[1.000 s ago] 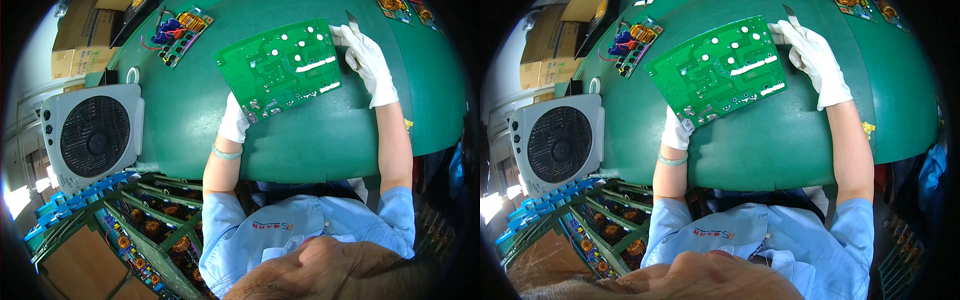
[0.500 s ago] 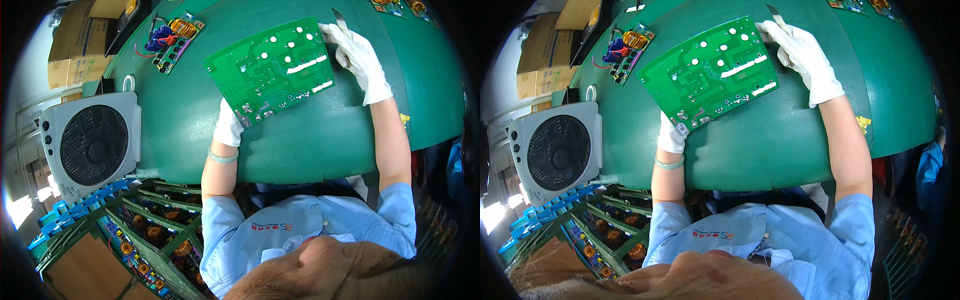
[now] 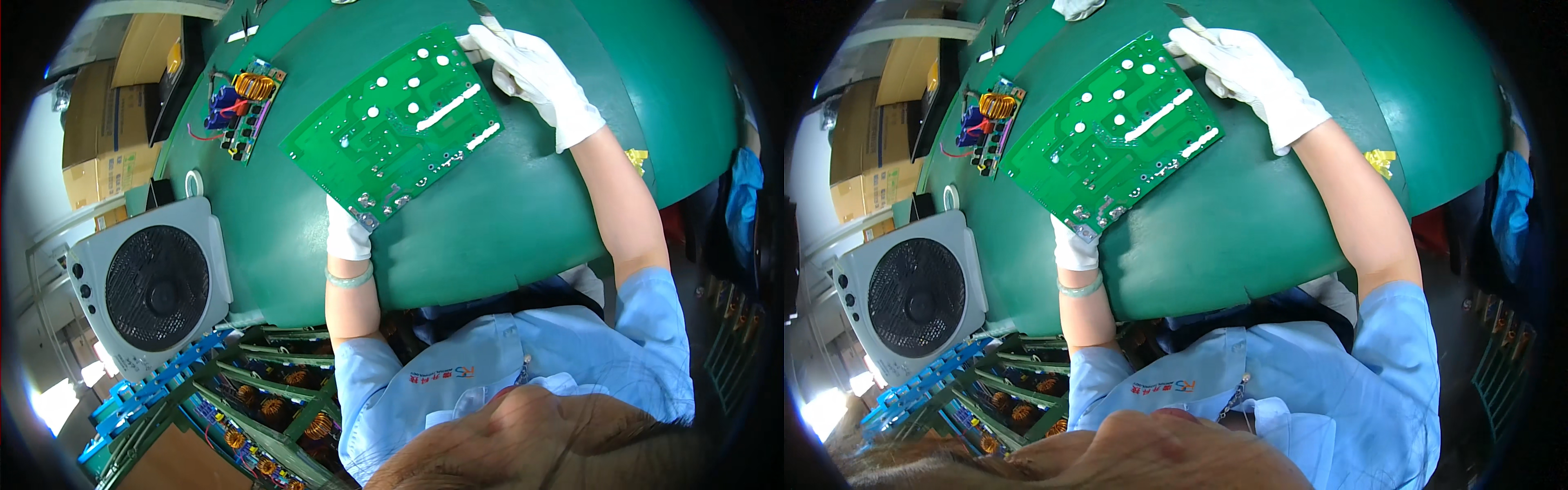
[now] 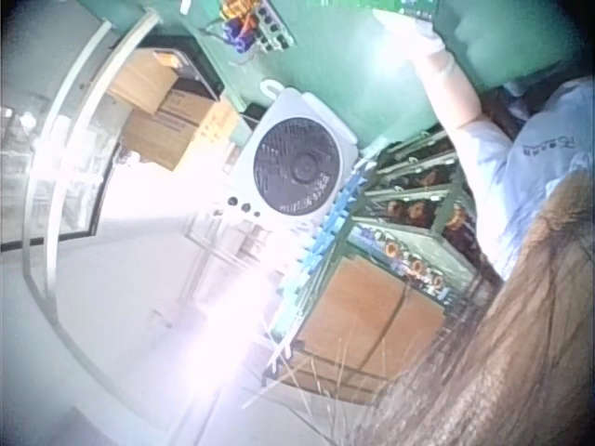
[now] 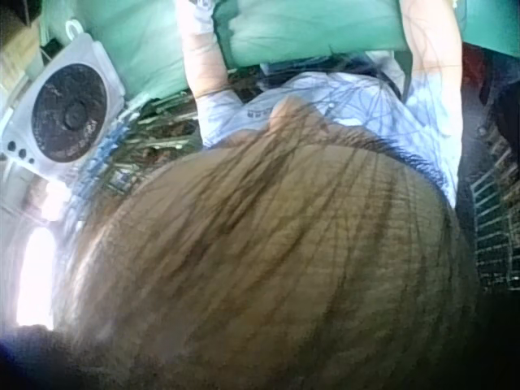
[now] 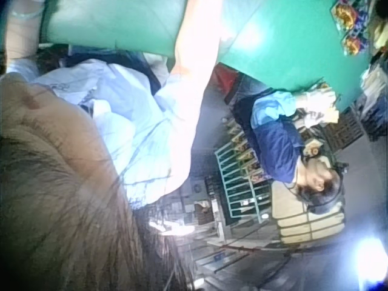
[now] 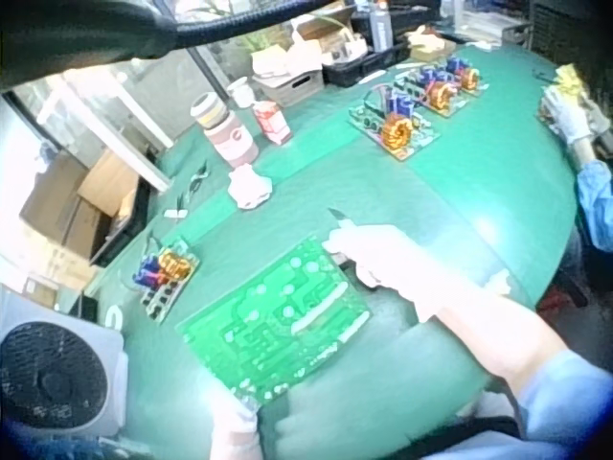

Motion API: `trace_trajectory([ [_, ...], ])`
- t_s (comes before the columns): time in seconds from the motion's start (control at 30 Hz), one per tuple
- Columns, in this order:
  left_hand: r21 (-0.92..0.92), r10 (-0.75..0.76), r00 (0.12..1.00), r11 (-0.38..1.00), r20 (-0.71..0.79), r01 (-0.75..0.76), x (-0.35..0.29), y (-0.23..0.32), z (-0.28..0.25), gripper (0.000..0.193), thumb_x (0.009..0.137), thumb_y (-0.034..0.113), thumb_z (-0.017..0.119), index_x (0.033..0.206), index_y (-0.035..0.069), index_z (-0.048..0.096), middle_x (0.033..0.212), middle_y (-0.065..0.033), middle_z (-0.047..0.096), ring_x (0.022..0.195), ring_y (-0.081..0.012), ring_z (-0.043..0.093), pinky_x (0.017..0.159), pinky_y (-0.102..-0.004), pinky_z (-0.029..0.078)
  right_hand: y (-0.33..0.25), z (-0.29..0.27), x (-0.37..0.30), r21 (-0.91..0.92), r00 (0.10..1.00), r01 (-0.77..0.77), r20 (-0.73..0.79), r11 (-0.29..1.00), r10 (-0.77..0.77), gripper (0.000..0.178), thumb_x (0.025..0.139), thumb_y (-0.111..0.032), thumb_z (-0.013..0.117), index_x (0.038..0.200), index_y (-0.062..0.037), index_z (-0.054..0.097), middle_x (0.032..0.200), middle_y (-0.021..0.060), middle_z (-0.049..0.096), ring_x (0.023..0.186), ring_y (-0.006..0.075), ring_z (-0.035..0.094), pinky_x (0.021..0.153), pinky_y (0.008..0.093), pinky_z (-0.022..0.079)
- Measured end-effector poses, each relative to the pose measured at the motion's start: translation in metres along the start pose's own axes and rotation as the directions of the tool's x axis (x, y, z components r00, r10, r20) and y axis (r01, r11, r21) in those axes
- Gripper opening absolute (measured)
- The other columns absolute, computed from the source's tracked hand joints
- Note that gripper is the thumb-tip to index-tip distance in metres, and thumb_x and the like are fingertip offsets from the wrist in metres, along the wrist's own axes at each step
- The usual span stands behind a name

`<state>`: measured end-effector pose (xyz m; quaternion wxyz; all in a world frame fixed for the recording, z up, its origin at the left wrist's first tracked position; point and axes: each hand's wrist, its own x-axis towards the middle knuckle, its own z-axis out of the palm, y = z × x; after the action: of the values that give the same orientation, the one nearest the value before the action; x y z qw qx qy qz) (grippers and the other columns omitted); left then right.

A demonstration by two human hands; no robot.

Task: The person scrapes the surface of green circuit boards using a small metal tool. They flip the boards over to check components and place them into a green storage rack. The person handles multiple boards one by one, performing repetitive cleaning and inspection actions.

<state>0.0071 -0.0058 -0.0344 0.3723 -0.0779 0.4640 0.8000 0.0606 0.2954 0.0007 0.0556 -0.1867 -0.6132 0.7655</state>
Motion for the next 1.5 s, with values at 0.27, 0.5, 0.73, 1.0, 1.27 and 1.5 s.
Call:
trace_trajectory([
  [0.27, -0.02, -0.03, 0.999, 0.999, -0.025, 0.03, -0.003, 0.005, 0.01, 0.055, 0.105, 0.044, 0.036, 0.144, 0.006, 0.044, 0.14, -0.016, 0.054, 0.121, -0.0338, 0.058, 0.097, -0.0508, 0.052, -0.008, -0.001, -0.005, -0.036, 0.998, -0.029, 0.05, 0.999, 0.031, 0.05, 0.096, -0.046, 0.059, 0.114, -0.0002, 0.068, 0.1, 0.004, 0.066, 0.057, 0.0036, 0.038, 0.049, 0.0202, 0.026],
  [0.5, 0.052, 0.016, 0.998, 0.999, -0.059, -0.013, 0.002, -0.001, -0.006, 0.053, 0.105, 0.042, 0.036, 0.143, 0.006, 0.045, 0.14, -0.0163, 0.054, 0.121, -0.034, 0.058, 0.098, -0.0518, 0.051, -0.002, -0.002, -0.002, 0.003, 0.999, -0.003, 0.032, 1.0, 0.003, 0.044, 0.095, -0.044, 0.063, 0.108, -0.0026, 0.068, 0.088, 0.001, 0.068, 0.05, 0.0024, 0.036, 0.044, 0.0219, 0.024],
  [0.73, 0.025, 0.07, 0.998, 0.997, -0.004, -0.069, -0.004, 0.002, 0.006, 0.052, 0.105, 0.041, 0.036, 0.143, 0.006, 0.045, 0.14, -0.0166, 0.054, 0.121, -0.0341, 0.058, 0.098, -0.0516, 0.051, 0.001, -0.002, -0.001, 0.011, 1.0, 0.014, 0.024, 1.0, -0.014, 0.045, 0.095, -0.044, 0.063, 0.109, -0.0011, 0.068, 0.088, 0.0034, 0.068, 0.051, 0.0028, 0.035, 0.044, 0.0214, 0.025],
  [1.0, 0.044, 0.101, 0.995, 0.994, -0.001, -0.101, -0.01, 0.005, 0.014, 0.052, 0.105, 0.04, 0.037, 0.143, 0.005, 0.044, 0.14, -0.017, 0.054, 0.121, -0.0344, 0.058, 0.098, -0.0516, 0.051, 0.011, -0.013, 0.014, -0.143, 0.999, 0.031, 0.041, 0.989, -0.025, 0.04, 0.096, -0.038, 0.06, 0.115, -0.0042, 0.069, 0.092, 0.0037, 0.072, 0.053, 0.006, 0.039, 0.047, 0.0242, 0.033],
  [1.27, 0.151, 0.14, 0.989, 0.98, -0.048, -0.132, -0.011, 0.005, 0.011, 0.052, 0.105, 0.039, 0.037, 0.144, 0.005, 0.043, 0.141, -0.0176, 0.052, 0.123, -0.0352, 0.057, 0.099, -0.0521, 0.051, 0.006, -0.03, 0.019, -0.396, 0.993, 0.108, 0.079, 0.912, -0.084, 0.037, 0.094, -0.034, 0.064, 0.117, -0.0055, 0.07, 0.089, 0.003, 0.069, 0.058, 0.0065, 0.042, 0.051, 0.0223, 0.035],
  [1.5, 0.262, 0.126, 0.984, 0.961, -0.124, -0.09, -0.014, 0.007, 0.017, 0.052, 0.104, 0.038, 0.038, 0.144, 0.005, 0.043, 0.141, -0.0175, 0.052, 0.123, -0.0358, 0.056, 0.099, -0.0521, 0.05, 0.008, -0.029, 0.023, -0.404, 0.995, 0.069, -0.037, 0.912, -0.091, 0.032, 0.093, -0.04, 0.061, 0.109, -0.0146, 0.072, 0.087, -0.0032, 0.071, 0.052, 0.0072, 0.044, 0.046, 0.0255, 0.035],
])
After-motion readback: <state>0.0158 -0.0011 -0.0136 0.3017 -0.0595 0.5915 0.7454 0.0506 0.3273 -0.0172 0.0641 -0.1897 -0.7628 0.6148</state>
